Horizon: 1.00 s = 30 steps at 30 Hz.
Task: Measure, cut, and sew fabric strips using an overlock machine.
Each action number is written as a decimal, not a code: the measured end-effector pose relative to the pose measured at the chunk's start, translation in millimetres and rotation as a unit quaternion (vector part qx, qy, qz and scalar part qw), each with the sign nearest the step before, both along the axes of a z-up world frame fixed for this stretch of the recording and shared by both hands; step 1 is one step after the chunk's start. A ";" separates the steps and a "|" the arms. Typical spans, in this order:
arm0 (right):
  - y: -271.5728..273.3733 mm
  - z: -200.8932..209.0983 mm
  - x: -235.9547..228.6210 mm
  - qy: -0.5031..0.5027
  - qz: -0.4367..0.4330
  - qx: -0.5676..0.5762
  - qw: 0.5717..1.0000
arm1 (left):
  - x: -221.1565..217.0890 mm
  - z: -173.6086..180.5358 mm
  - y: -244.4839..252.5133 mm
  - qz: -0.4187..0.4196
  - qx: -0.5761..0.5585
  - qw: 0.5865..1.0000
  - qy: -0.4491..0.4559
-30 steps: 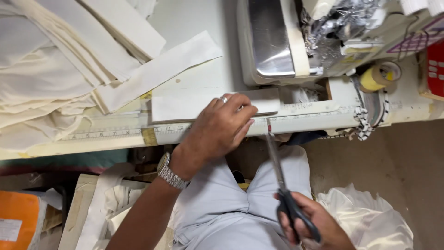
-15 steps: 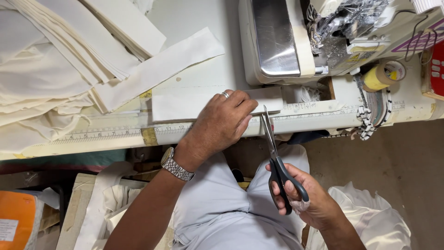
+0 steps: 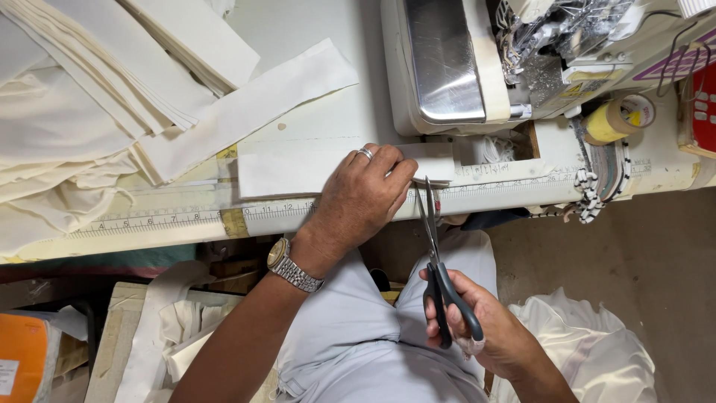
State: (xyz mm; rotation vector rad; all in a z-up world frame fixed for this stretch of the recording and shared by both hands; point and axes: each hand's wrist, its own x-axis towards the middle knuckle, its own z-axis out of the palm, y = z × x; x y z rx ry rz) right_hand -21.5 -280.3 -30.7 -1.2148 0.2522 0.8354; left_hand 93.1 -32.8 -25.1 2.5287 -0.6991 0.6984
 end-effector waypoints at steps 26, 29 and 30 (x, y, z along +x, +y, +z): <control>30.0 -10.2 33.6 -0.023 -0.044 -0.005 0.999 | -9.4 8.5 4.3 -0.027 -0.006 1.000 0.016; 30.8 -8.5 30.0 -0.014 -0.049 0.005 0.999 | -9.7 2.3 1.4 0.003 0.038 0.999 -0.039; 31.8 -7.0 29.1 -0.007 -0.049 -0.005 0.999 | -9.3 -1.1 0.1 0.028 0.072 0.993 -0.087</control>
